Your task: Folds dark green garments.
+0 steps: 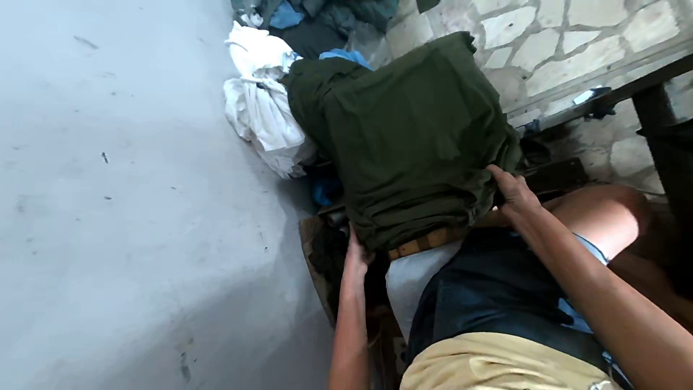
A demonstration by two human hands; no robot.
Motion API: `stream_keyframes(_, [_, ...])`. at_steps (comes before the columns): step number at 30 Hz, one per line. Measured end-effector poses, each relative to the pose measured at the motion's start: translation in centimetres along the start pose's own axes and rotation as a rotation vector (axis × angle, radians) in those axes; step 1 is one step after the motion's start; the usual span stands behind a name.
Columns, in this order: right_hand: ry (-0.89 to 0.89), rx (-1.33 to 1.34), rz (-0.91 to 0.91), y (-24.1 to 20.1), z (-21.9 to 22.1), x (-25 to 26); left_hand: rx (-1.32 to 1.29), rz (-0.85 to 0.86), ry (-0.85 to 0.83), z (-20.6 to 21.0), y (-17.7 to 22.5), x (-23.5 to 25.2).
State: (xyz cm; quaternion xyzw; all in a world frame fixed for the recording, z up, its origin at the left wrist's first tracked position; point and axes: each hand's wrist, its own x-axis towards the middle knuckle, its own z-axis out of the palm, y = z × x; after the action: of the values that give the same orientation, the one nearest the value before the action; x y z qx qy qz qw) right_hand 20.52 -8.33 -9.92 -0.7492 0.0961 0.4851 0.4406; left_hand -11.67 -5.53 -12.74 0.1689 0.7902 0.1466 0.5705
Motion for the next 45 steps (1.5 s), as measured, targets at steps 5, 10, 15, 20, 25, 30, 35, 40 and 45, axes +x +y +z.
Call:
stream_keyframes(5, [-0.014,-0.011,-0.033,0.0,-0.4,-0.3,-0.18,-0.128,-0.137,0.7,-1.1,1.4])
stream_keyframes(10, [-0.011,0.049,-0.01,0.1,-0.1,-0.6,-0.21,-0.208,-0.178,0.2,-0.4,2.2])
stream_keyframes(15, [0.026,0.05,0.009,-0.3,0.2,-0.8,-0.391,0.061,-0.232,1.4,-1.9,1.5])
stream_keyframes(20, [-0.072,0.172,0.057,-0.5,0.2,-0.6,-0.491,0.076,-0.269,2.0,-2.4,1.8])
stream_keyframes(25, [-0.162,0.206,0.077,-0.5,-0.2,-0.3,-0.64,-0.063,-0.257,0.8,-0.7,2.6])
stream_keyframes(30, [-0.261,0.226,0.071,-0.3,-0.7,0.1,-0.704,-0.009,-0.28,0.3,-0.2,2.2])
stream_keyframes(35, [-0.308,0.226,0.078,-0.9,-0.7,-0.3,-0.7,0.112,-0.368,-1.0,1.0,1.8])
stream_keyframes(40, [-0.327,0.229,0.093,-1.2,-0.8,-0.8,-0.697,0.132,-0.465,-1.7,1.7,1.1])
stream_keyframes(45, [-0.213,0.184,-0.001,-5.3,1.1,-2.0,-0.462,0.297,-0.128,0.1,7.7,-4.0])
